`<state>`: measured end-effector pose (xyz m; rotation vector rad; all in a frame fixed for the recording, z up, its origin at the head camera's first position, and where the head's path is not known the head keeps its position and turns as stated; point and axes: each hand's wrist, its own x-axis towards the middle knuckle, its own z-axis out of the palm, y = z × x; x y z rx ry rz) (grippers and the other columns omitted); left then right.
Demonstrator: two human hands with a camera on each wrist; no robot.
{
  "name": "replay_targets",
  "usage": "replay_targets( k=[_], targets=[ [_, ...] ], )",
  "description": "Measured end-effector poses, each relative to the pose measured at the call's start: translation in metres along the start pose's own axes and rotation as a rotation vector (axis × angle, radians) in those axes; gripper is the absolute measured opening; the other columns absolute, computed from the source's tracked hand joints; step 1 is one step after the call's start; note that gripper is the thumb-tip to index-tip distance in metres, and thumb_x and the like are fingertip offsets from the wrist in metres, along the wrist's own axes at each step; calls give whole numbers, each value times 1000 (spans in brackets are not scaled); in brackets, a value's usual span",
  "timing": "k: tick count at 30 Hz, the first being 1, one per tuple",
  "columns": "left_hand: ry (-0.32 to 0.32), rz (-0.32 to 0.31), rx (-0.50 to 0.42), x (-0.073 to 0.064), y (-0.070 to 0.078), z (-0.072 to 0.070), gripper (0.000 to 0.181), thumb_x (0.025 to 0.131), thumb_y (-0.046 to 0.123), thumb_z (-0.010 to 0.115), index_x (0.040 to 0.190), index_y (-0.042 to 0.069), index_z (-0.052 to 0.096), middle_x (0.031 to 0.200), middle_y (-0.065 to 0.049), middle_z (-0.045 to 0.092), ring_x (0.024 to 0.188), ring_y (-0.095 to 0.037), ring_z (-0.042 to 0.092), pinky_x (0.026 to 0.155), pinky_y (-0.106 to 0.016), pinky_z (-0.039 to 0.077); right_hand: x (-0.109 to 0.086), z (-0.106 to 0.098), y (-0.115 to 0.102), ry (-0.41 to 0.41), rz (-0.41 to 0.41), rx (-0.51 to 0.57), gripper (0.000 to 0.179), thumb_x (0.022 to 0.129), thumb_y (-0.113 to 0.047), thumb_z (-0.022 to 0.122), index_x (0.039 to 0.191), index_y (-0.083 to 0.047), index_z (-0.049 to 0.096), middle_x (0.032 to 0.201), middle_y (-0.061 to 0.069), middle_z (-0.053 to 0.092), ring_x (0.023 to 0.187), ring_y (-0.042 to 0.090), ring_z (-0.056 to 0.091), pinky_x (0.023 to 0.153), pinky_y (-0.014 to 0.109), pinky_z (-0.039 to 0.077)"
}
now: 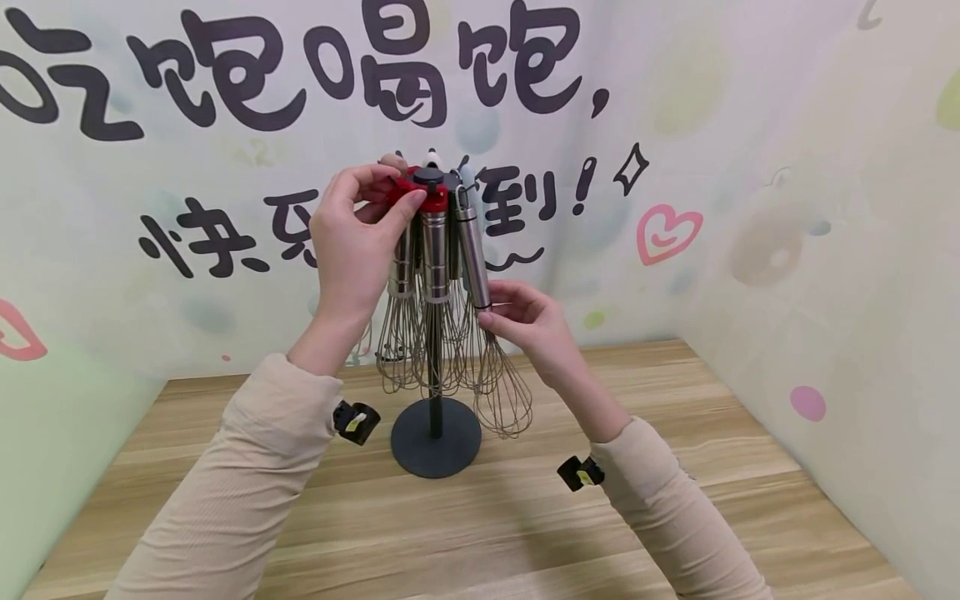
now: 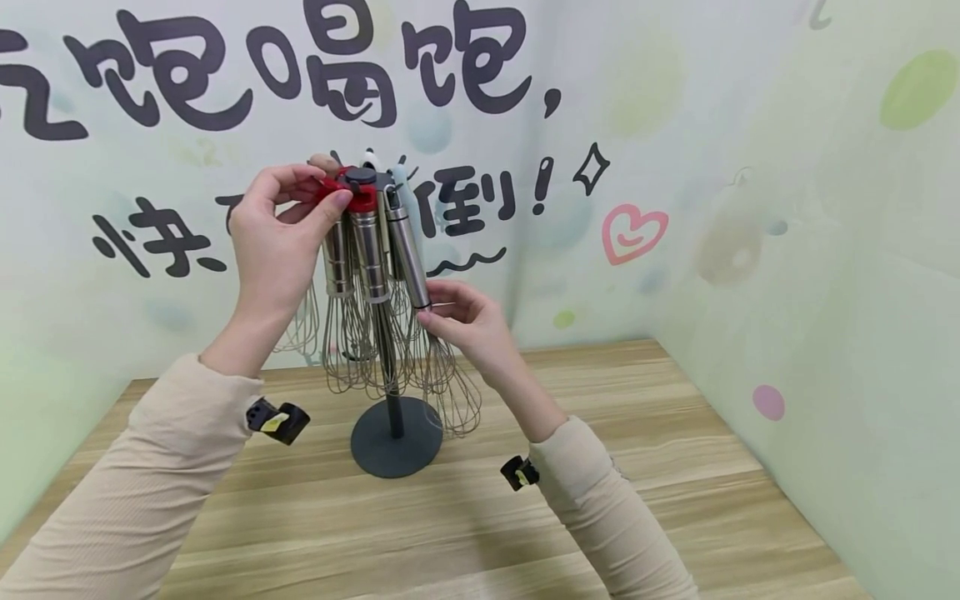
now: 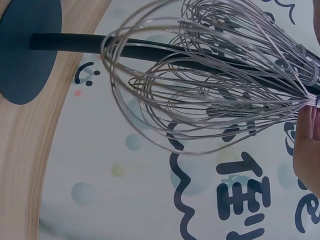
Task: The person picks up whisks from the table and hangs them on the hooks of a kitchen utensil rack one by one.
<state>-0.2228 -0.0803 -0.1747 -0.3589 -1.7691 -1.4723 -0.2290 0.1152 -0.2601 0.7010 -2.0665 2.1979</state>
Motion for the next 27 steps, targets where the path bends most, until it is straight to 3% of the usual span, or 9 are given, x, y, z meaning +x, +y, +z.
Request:
replay_targets(
  k=[17, 27],
  targets=[
    [-2, 12, -15, -2, 0, -1, 34, 85, 11, 71, 113, -5, 61, 109, -12, 60, 88, 1, 53, 89, -21, 55, 0, 1, 6, -12, 26, -21, 44, 83, 6, 65, 125, 11, 50, 91, -12, 66, 87, 6, 64, 77, 17, 54],
    [1, 46, -26, -4, -3, -2, 35, 87, 13, 69, 119, 0, 61, 113, -10, 60, 91, -2, 54, 89, -19, 54, 1, -5, 9, -24, -7, 2, 38, 90, 1, 55, 126, 12, 49, 97, -8, 64, 90, 6, 63, 85, 22, 56]
  ],
)
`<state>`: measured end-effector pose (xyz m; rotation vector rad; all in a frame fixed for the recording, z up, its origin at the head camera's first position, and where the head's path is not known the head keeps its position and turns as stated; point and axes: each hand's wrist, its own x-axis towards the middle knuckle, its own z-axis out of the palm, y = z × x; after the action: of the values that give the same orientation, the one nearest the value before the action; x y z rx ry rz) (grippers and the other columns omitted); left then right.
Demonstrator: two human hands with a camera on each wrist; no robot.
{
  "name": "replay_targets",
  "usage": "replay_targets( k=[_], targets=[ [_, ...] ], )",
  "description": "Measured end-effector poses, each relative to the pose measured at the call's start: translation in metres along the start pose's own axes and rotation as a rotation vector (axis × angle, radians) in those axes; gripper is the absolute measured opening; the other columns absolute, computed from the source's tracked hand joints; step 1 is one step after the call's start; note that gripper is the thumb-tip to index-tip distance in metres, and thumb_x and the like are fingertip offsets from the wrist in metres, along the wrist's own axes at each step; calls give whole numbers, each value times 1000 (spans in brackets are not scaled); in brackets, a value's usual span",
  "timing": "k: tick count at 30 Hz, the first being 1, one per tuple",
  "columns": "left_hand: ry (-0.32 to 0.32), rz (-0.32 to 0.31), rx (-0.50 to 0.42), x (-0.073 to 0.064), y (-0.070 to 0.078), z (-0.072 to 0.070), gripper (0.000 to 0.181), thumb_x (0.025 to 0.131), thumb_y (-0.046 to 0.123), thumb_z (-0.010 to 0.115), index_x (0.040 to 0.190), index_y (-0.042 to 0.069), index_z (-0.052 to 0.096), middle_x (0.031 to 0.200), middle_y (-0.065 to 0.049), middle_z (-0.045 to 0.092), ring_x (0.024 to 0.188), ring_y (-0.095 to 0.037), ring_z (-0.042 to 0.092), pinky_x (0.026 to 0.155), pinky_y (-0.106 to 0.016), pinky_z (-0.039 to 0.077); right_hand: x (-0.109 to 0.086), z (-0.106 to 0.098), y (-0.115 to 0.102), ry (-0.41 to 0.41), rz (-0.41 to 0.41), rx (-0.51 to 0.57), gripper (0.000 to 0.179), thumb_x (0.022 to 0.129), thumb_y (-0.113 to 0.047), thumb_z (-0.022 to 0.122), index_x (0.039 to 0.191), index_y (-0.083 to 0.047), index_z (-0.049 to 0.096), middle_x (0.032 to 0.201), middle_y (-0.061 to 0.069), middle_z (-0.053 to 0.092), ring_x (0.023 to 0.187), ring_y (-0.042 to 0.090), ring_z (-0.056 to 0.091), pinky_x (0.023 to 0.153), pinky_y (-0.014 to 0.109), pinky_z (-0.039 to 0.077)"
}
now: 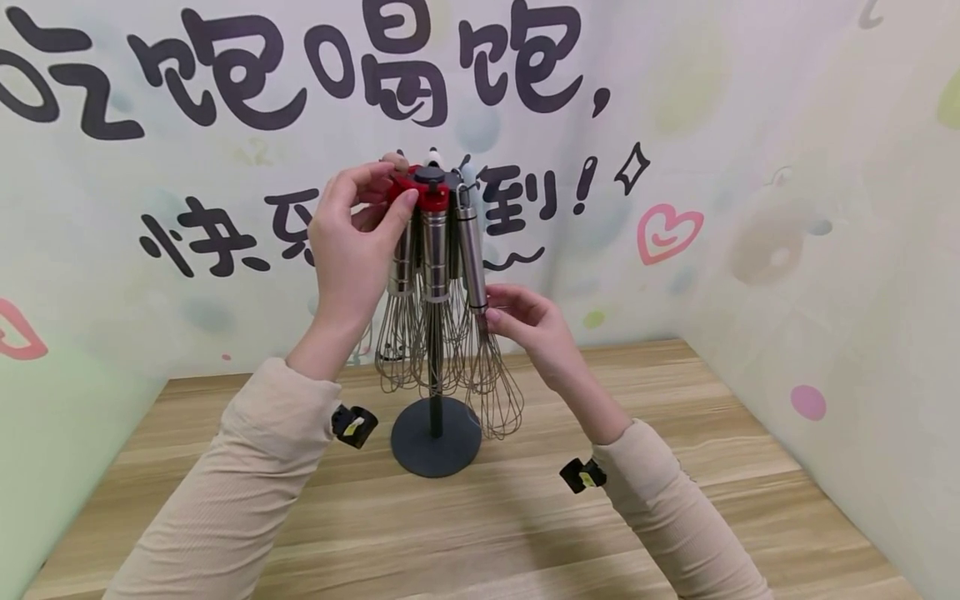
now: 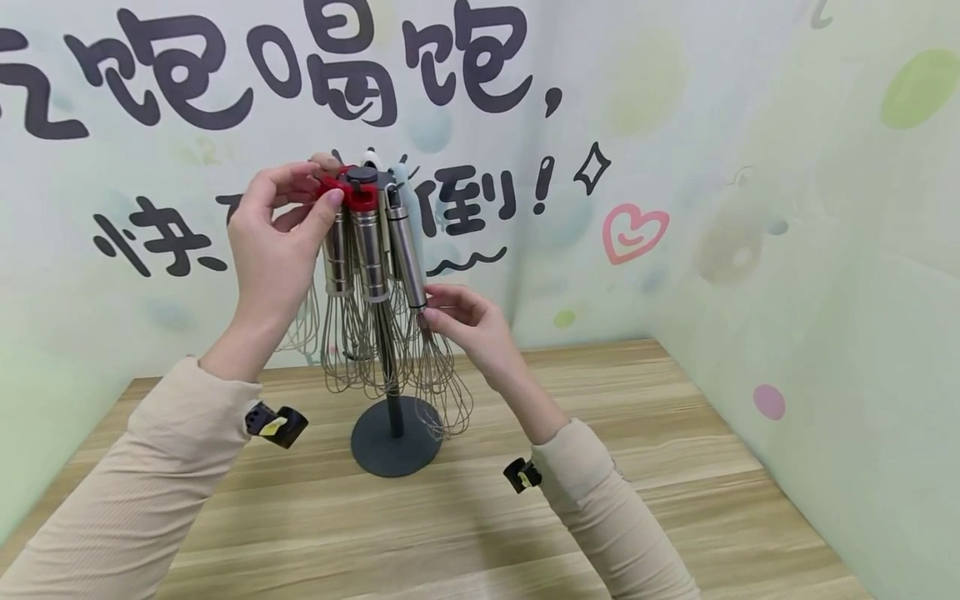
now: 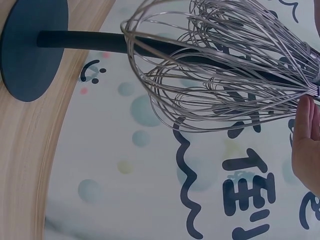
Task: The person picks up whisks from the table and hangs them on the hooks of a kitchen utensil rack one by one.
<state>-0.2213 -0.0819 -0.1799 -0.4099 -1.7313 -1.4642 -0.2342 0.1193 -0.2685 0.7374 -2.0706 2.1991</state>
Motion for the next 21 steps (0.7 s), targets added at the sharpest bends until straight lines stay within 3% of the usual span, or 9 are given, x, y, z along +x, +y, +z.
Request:
replay_targets(
  k=[7, 13, 16, 21],
  targets=[
    [79, 13, 60, 1, -2, -8, 30, 92, 15, 60, 118, -2, 61, 104, -10, 61, 92, -2, 56, 86, -18, 53, 1, -6, -3, 21, -47, 0, 37, 97, -6, 45, 128, 16, 46, 98, -6, 65, 91, 6, 66, 87, 24, 57],
    [103, -41, 134, -3, -7, -27, 30, 94, 14, 53, 120, 2, 61, 106, -8, 62, 90, 2, 53, 87, -15, 51, -2, -19, -7, 107, -79, -76, 35, 97, -5, 47, 126, 15, 48, 100, -5, 66, 95, 5, 64, 88, 24, 56],
    [106, -65, 193, -8, -9, -39, 30, 95, 14, 51, 121, 2, 60, 105, -7, 60, 89, 4, 52, 88, -15, 50, -2, -30, -8, 171, -72, -157, 34, 97, -6, 48, 126, 12, 51, 103, -4, 66, 96, 3, 63, 90, 23, 55],
    [93, -108, 325, -15, -15, -60, 33, 94, 14, 52, 124, 2, 59, 112, -11, 60, 94, 5, 45, 92, -18, 45, -2, -51, -8, 276, -39, -419, 32, 97, -12, 52, 126, 1, 58, 122, 11, 64, 106, 6, 59, 93, 15, 50]
  ],
)
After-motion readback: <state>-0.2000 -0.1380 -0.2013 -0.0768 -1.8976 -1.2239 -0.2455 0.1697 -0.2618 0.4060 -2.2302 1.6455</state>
